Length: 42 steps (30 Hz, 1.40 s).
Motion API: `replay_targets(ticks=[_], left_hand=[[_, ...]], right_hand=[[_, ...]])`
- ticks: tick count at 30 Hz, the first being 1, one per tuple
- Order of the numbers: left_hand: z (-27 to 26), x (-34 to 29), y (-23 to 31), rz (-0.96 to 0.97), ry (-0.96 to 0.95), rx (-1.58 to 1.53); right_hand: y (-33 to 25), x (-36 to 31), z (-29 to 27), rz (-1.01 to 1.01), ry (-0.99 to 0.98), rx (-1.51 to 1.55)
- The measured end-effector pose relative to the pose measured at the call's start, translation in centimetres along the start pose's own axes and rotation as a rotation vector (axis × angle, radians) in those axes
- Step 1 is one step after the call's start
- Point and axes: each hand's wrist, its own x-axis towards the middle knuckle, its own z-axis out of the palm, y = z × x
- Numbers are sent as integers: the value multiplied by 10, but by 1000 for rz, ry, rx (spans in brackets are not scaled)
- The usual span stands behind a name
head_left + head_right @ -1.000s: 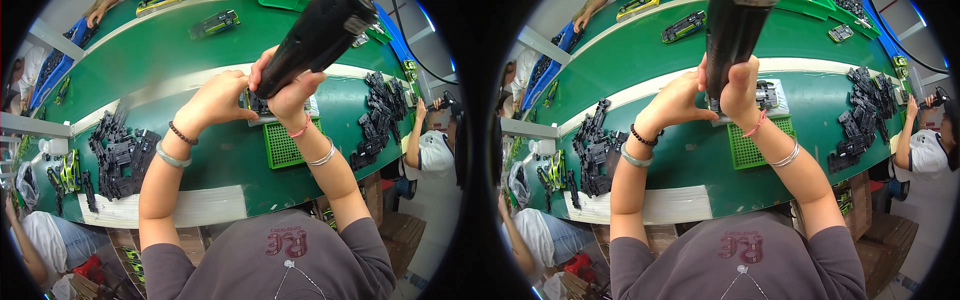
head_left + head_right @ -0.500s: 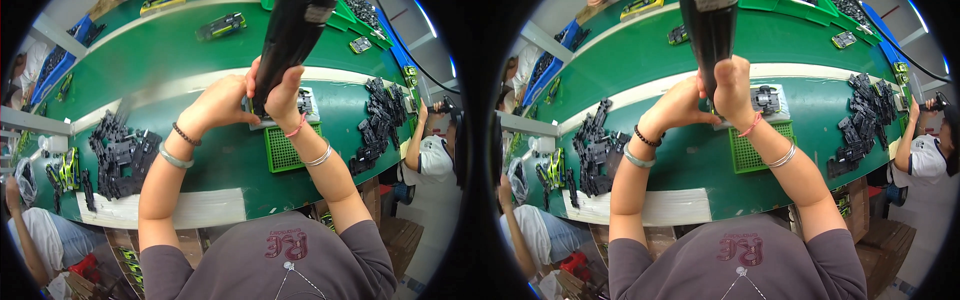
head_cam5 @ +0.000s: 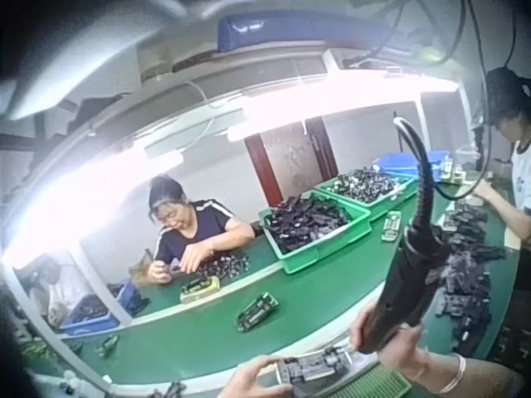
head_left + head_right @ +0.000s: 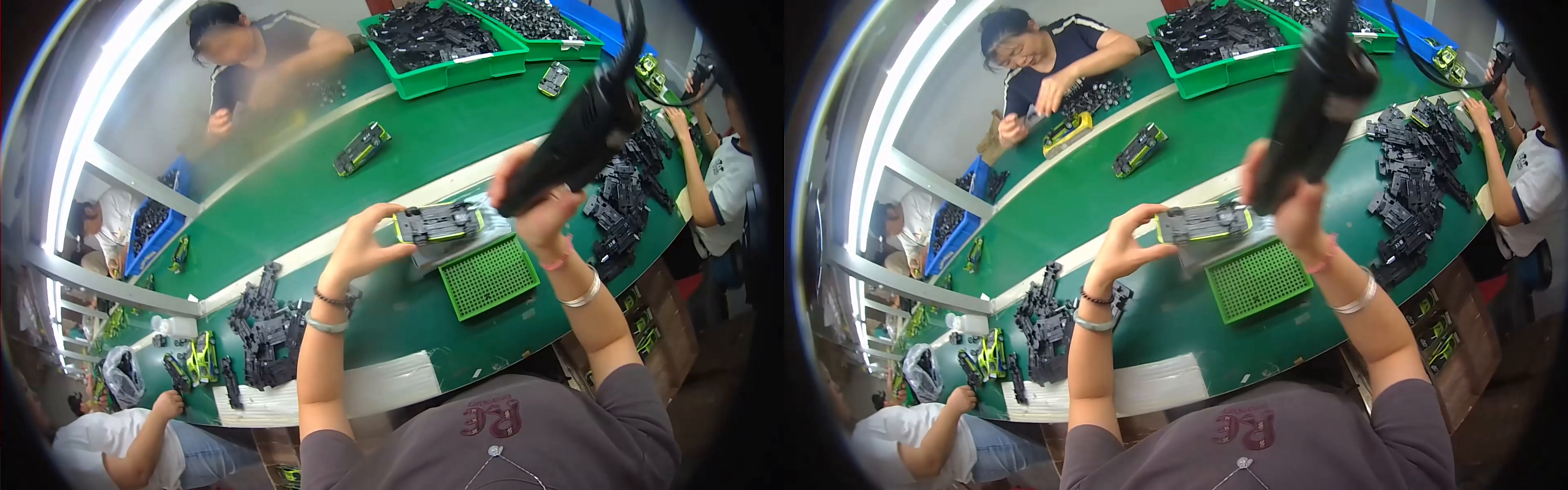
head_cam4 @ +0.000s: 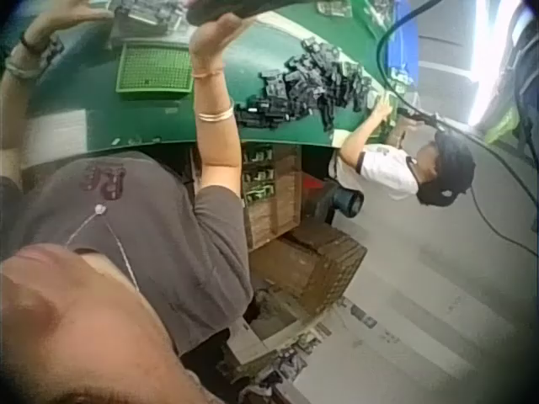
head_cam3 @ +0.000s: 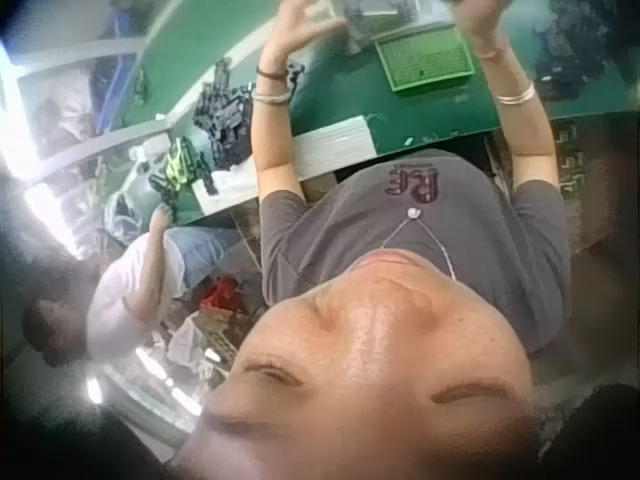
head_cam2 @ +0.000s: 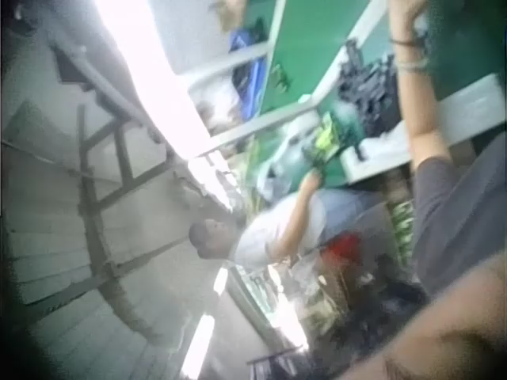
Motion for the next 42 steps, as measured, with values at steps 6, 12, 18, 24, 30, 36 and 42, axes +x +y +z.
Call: replay_targets(ticks=[6, 12, 18, 24, 30, 36, 42], left_hand=[[-76, -5, -9, -116, 309, -470], [-132, 3, -41, -328, 109, 418], [-88, 23, -84, -409, -299, 1026], [-37, 92, -48, 118, 131, 552], [26, 174, -1, 221, -16, 448], [137, 252, -26, 153, -146, 500], [106, 224, -21, 90, -239, 650]], right_hand=[[31, -56, -89, 117, 167, -80], [34, -66, -94, 133, 188, 6], [23, -61, -91, 179, 132, -61], [25, -63, -93, 151, 154, -18], [23, -64, -96, 166, 163, -30], [25, -65, -91, 156, 127, 13], [33, -70, -92, 101, 162, 101]])
